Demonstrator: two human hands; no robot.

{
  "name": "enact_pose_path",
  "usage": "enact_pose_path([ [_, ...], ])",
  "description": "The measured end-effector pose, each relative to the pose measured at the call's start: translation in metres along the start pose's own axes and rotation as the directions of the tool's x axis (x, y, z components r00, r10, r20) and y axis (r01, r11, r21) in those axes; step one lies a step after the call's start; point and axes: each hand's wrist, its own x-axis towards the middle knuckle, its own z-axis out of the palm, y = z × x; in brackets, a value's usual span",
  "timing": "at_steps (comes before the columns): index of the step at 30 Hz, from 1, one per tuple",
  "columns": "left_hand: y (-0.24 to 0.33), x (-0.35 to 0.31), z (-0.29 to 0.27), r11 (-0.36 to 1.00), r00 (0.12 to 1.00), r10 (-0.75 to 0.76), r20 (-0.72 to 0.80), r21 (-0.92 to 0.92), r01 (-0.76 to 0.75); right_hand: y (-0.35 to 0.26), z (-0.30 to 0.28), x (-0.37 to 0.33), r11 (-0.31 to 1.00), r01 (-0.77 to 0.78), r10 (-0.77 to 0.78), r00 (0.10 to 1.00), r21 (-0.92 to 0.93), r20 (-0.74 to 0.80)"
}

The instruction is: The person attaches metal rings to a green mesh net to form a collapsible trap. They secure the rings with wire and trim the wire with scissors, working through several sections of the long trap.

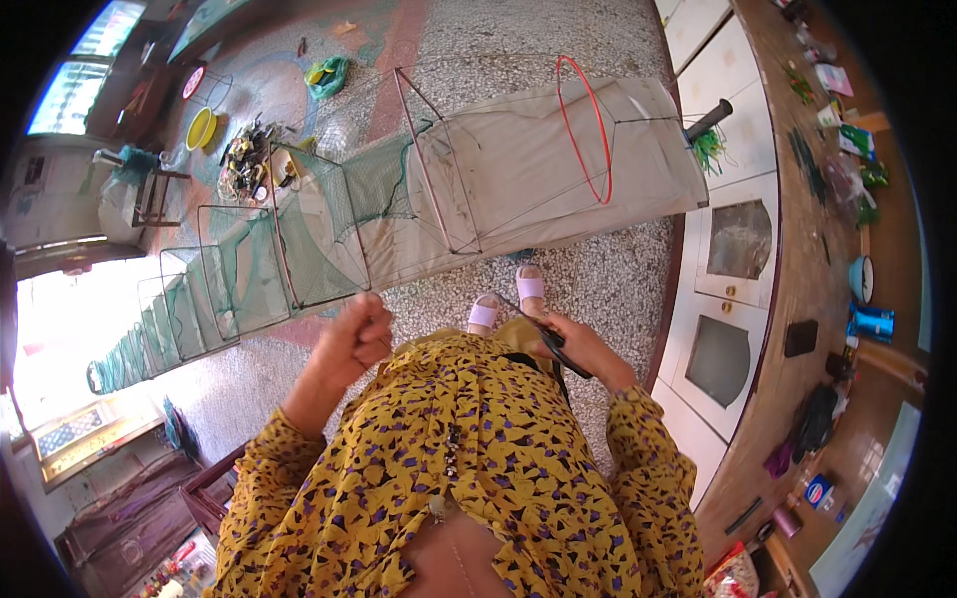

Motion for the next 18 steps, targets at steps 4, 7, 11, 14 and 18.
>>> enact_pose_path([
  [4, 0.065, 0.026, 0.03, 0.948, 0.948, 0.317, -0.037, -0.014, -0.318, 0.018, -0.031, -0.032, 0.993, -0.018, 0.025, 0.998, 0.12, -0.056],
  [7, 0.132, 0.066, 0.034, 0.909, 0.909, 0.417, 0.015, -0.012, -0.417, 0.012, -0.049, -0.053, 0.939, 0.04, -0.002, 0.994, 0.341, -0.11],
  [11, 0.196, 0.131, 0.036, 0.904, 0.907, 0.409, -0.105, 0.182, -0.386, -0.004, -0.066, -0.067, 0.786, 0.065, -0.011, 0.996, 0.615, -0.091],
  [14, 0.221, 0.181, 0.036, 0.859, 0.904, 0.401, -0.15, 0.404, -0.314, -0.031, -0.081, -0.074, 0.749, 0.198, -0.117, 0.979, 0.632, -0.169],
  [18, 0.23, 0.229, 0.052, 0.792, 0.881, 0.364, -0.303, 0.598, -0.122, -0.058, -0.108, -0.067, 0.832, 0.246, -0.161, 0.965, 0.498, -0.207],
])
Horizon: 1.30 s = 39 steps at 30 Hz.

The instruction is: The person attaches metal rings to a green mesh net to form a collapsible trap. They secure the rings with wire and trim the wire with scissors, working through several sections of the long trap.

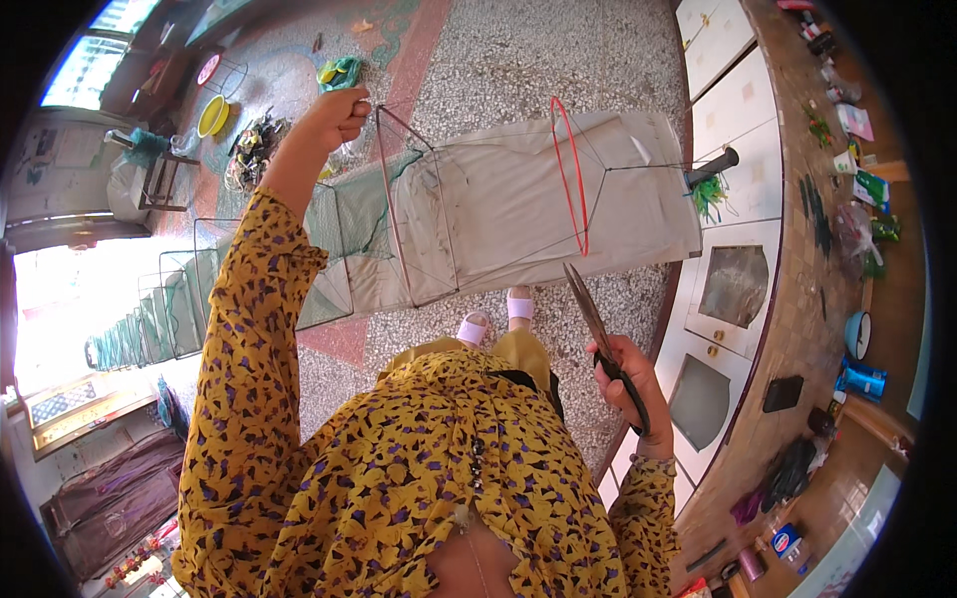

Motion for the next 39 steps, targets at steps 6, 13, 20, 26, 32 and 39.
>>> enact_pose_path([
  [6, 0.009, -0.003, 0.011, 0.925, 0.992, 0.129, -0.002, 0.36, -0.12, -0.047, 0.006, 0.03, 0.996, 0.016, -0.013, 0.999, -0.093, 0.031],
  [13, 0.048, -0.058, -0.014, 0.955, 0.954, 0.29, 0.081, 0.04, -0.294, -0.103, 0.028, 0.094, 0.719, 0.14, -0.175, 0.984, -0.681, 0.018],
  [20, 0.056, -0.116, -0.036, 0.919, 0.916, 0.383, 0.12, 0.047, -0.391, -0.129, 0.069, 0.189, 0.287, 0.281, -0.402, 0.903, -0.916, 0.151],
  [26, 0.048, -0.129, -0.03, 0.919, 0.909, 0.387, 0.159, 0.015, -0.394, -0.136, 0.104, 0.247, 0.145, 0.257, -0.395, 0.9, -0.955, 0.182],
  [32, 0.046, -0.139, -0.022, 0.917, 0.899, 0.388, 0.205, 0.012, -0.399, -0.145, 0.126, 0.272, 0.113, 0.226, -0.337, 0.925, -0.968, 0.177],
  [39, 0.047, -0.14, -0.023, 0.895, 0.876, 0.442, 0.19, -0.035, -0.444, -0.14, 0.118, 0.283, 0.179, 0.216, -0.367, 0.92, -0.96, 0.138],
])
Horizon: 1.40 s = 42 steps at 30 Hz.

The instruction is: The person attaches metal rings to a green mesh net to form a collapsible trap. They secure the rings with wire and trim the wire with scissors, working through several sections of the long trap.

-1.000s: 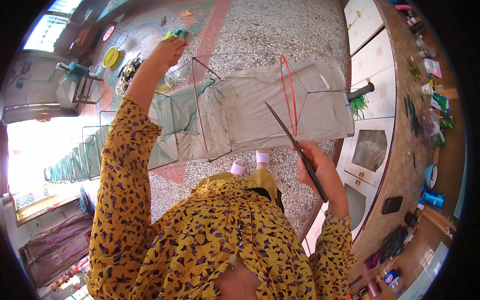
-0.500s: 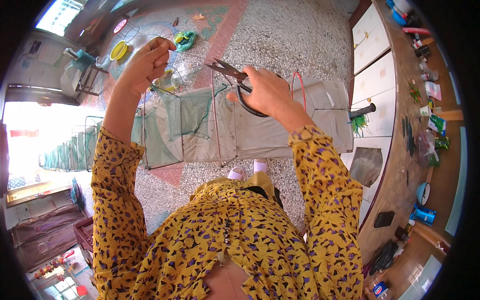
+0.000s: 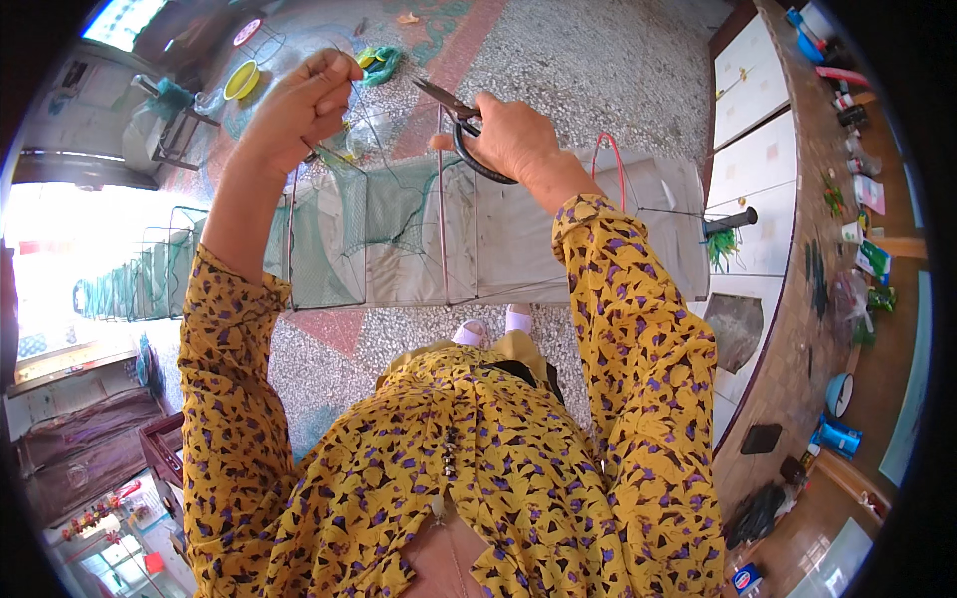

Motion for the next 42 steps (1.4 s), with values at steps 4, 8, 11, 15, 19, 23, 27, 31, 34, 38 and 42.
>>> enact_pose_path([
  [4, 0.013, -0.005, -0.005, 1.0, 1.0, 0.003, -0.02, -0.017, -0.004, 0.002, -0.002, -0.021, 0.991, -0.004, 0.015, 0.997, 0.137, -0.08],
  [8, 0.034, -0.009, -0.004, 0.998, 0.996, 0.055, 0.073, -0.023, -0.053, 0.028, -0.003, -0.071, 0.945, 0.02, 0.067, 0.965, 0.326, -0.253],
  [11, 0.045, -0.015, 0.011, 0.997, 0.995, 0.072, 0.063, -0.009, -0.072, 0.069, -0.004, -0.124, 0.859, -0.183, 0.29, 0.944, 0.478, -0.16],
  [15, 0.047, -0.004, 0.05, 0.997, 0.993, 0.071, 0.093, 0.013, -0.072, 0.123, -0.003, -0.231, 0.545, -0.284, 0.545, 0.835, 0.789, -0.076],
  [19, 0.025, 0.004, 0.053, 0.996, 0.994, 0.011, 0.107, 0.086, -0.021, 0.132, 0.035, -0.315, 0.55, -0.389, 0.704, 0.692, 0.739, -0.16],
  [23, 0.006, 0.019, 0.109, 0.996, 0.98, -0.004, 0.2, 0.086, -0.013, 0.193, 0.061, -0.354, 0.33, -0.577, 0.857, 0.515, 0.747, 0.02],
  [27, -0.014, 0.03, 0.114, 0.992, 0.953, -0.122, 0.278, 0.029, 0.119, 0.195, 0.103, -0.381, 0.412, -0.672, 0.901, 0.401, 0.616, -0.166],
  [31, -0.004, 0.015, 0.116, 0.99, 0.954, -0.133, 0.268, -0.003, 0.139, 0.195, 0.074, -0.364, 0.516, -0.682, 0.854, 0.454, 0.518, -0.252],
  [34, -0.006, 0.009, 0.111, 0.979, 0.946, -0.168, 0.278, -0.065, 0.193, 0.207, 0.071, -0.359, 0.553, -0.688, 0.832, 0.421, 0.47, -0.362],
  [38, -0.025, 0.022, 0.106, 0.932, 0.913, -0.236, 0.333, -0.188, 0.31, 0.222, 0.074, -0.365, 0.536, -0.707, 0.824, 0.321, 0.461, -0.466],
  [42, -0.042, 0.043, 0.125, 0.937, 0.906, -0.204, 0.372, -0.192, 0.291, 0.224, 0.078, -0.368, 0.51, -0.754, 0.819, 0.278, 0.414, -0.502],
])
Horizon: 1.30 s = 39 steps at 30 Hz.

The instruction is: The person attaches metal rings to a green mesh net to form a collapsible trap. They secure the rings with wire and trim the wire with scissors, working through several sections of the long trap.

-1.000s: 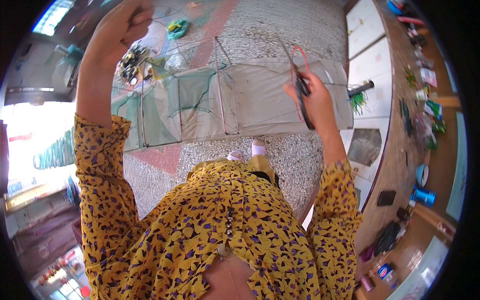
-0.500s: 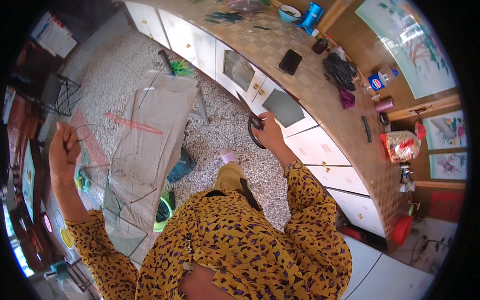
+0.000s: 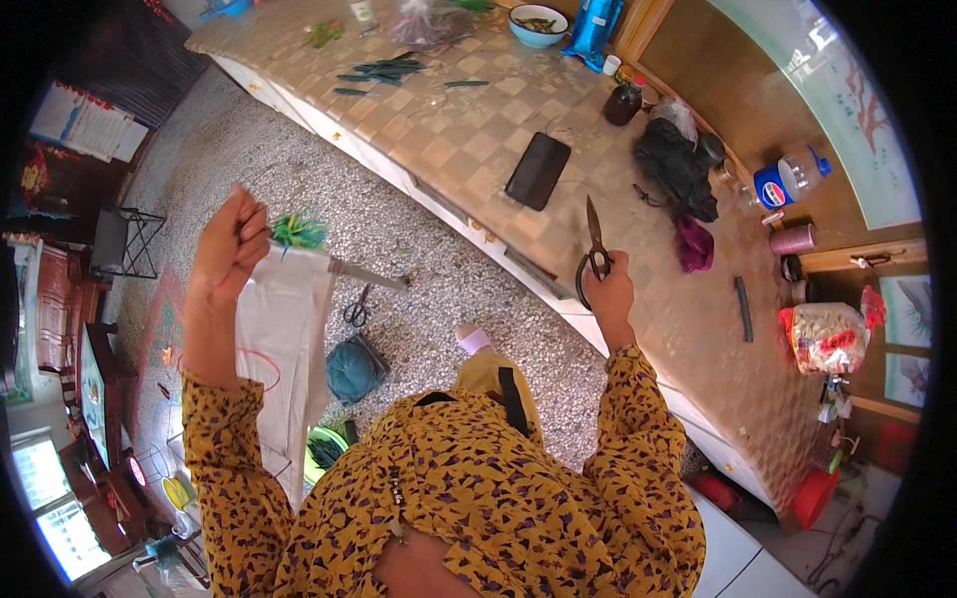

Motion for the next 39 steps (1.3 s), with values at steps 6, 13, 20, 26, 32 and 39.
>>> enact_pose_path([
  [6, -0.016, 0.088, 0.031, 0.728, 0.951, 0.307, -0.033, 0.652, -0.212, -0.02, -0.014, -0.005, 0.999, 0.008, -0.006, 0.999, -0.035, 0.038],
  [13, -0.049, 0.199, 0.062, 0.166, 0.945, 0.293, 0.143, 0.966, -0.197, -0.048, -0.01, -0.03, 0.999, -0.019, 0.016, 0.995, 0.033, 0.094],
  [20, -0.09, 0.241, 0.069, 0.206, 0.902, 0.355, 0.244, 0.921, -0.33, -0.056, -0.015, -0.031, 0.995, -0.094, 0.084, 0.979, 0.043, 0.183],
  [26, -0.092, 0.203, 0.047, 0.51, 0.891, 0.416, 0.182, 0.764, -0.395, -0.054, -0.022, -0.027, 0.997, -0.078, 0.079, 0.97, -0.011, 0.228],
  [32, -0.149, 0.082, -0.004, 0.822, 0.993, 0.075, -0.09, 0.569, -0.011, -0.042, -0.016, -0.03, 0.996, 0.035, -0.02, 0.987, -0.086, 0.161],
  [39, -0.234, -0.098, -0.065, 0.874, 0.964, -0.199, -0.178, 0.412, 0.257, -0.033, -0.005, -0.036, 0.972, 0.132, -0.071, 0.953, -0.195, 0.294],
])
